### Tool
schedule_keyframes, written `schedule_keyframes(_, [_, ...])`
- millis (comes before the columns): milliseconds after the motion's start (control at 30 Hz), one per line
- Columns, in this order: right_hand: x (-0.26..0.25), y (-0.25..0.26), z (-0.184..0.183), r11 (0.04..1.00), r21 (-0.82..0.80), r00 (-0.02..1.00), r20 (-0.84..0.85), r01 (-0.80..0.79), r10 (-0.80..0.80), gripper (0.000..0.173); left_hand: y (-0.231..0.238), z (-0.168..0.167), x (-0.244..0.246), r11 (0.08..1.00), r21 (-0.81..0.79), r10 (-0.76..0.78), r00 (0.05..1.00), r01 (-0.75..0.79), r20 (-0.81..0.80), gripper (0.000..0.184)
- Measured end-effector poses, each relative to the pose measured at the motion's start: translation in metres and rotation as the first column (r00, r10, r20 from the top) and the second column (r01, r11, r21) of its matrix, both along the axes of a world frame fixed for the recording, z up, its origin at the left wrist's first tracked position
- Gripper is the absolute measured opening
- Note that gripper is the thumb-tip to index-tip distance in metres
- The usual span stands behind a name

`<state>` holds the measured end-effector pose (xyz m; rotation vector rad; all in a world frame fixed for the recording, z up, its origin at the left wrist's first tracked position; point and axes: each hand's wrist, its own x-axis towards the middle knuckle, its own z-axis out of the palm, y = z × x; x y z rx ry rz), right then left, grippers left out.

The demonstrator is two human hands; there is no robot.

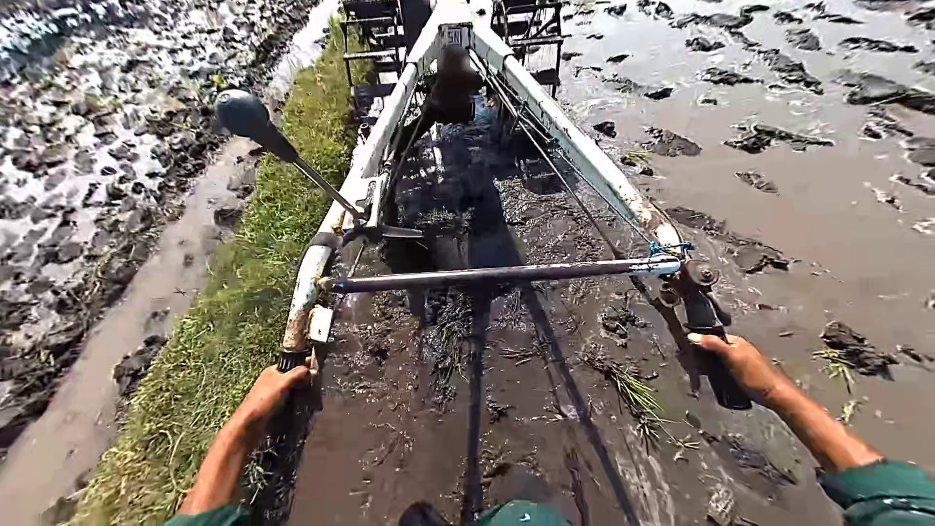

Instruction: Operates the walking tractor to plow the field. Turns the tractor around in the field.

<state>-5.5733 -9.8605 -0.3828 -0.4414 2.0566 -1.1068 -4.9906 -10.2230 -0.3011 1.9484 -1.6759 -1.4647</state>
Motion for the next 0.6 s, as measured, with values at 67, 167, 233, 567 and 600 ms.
schedule_keyframes(67, [-0.029, -0.026, 0.002, 0.999, 0.048, 0.997, -0.077, 0.01, -0.006, 0.034, -0.018, 0.003, -0.029, 1.0, 0.008, 0.004, 1.0, -0.004, -0.014, 0.022])
schedule_keyframes(167, [-0.071, -0.064, 0.013, 0.99, 0.135, 0.978, -0.208, 0.041, -0.012, 0.038, -0.049, 0.007, -0.071, 1.0, 0.004, -0.003, 0.998, 0.003, -0.067, 0.02])
schedule_keyframes(233, [-0.083, -0.094, 0.023, 0.982, 0.187, 0.966, -0.259, 0.029, 0.021, 0.041, -0.082, 0.008, -0.082, 1.0, -0.028, 0.011, 0.998, -0.013, -0.059, 0.023])
schedule_keyframes(567, [0.086, -0.288, 0.039, 0.992, 0.056, 0.991, 0.078, -0.113, 0.109, 0.045, -0.359, -0.008, 0.049, 0.994, -0.065, 0.091, 0.996, -0.091, 0.003, 0.024])
schedule_keyframes(600, [0.102, -0.307, 0.039, 0.992, 0.027, 0.982, 0.15, -0.122, 0.117, 0.047, -0.385, -0.011, 0.061, 0.992, -0.076, 0.099, 0.995, -0.097, 0.025, 0.023])
